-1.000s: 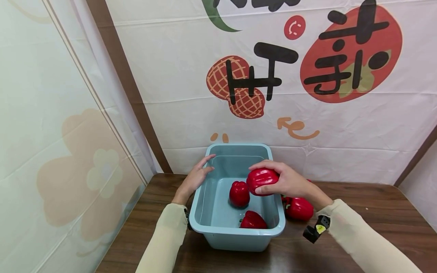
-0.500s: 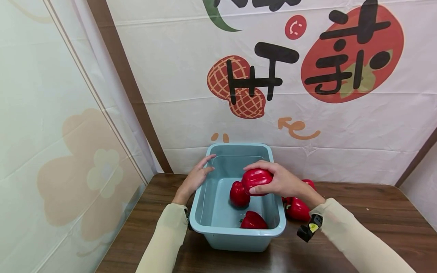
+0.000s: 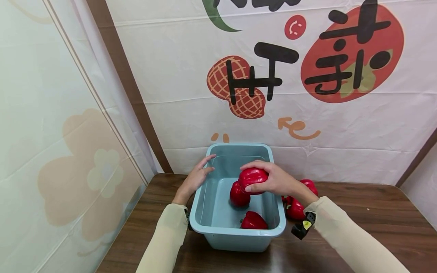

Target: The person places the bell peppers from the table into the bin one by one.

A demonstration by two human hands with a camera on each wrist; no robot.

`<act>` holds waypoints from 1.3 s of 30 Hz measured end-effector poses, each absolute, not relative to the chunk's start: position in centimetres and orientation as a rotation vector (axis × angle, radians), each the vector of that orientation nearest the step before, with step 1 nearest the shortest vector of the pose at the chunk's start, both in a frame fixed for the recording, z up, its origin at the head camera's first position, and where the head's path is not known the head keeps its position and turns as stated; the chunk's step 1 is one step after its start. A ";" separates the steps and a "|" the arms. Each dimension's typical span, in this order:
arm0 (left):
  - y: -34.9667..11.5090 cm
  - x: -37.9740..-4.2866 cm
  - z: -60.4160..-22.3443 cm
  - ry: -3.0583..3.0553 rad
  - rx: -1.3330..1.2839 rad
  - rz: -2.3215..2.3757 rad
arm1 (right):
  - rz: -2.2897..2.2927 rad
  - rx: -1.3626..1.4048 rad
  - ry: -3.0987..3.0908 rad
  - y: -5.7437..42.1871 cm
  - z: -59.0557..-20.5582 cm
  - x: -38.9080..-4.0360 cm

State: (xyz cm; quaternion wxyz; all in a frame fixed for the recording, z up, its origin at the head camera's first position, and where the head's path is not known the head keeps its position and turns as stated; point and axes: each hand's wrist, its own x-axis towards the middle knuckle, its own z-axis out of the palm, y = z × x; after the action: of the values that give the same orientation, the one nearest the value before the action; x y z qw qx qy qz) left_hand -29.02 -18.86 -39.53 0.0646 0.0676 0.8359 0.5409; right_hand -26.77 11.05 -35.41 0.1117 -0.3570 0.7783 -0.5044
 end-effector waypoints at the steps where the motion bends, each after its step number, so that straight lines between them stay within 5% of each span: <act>1: -18.9 -29.0 -39.6 2.525 0.200 1.632 | -1.485 -1.044 2.284 11.0 -35.4 -26.8; 39: -18.8 -29.1 -39.5 2.534 0.191 1.610 | -1.433 -1.002 2.319 10.7 -36.7 -27.7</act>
State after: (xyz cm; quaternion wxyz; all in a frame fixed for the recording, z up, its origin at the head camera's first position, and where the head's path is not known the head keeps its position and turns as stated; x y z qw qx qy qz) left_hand -29.06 -18.77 -39.49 0.0665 0.0633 0.8404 0.5341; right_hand -27.73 10.68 -36.66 0.1183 -0.3427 0.7928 -0.4900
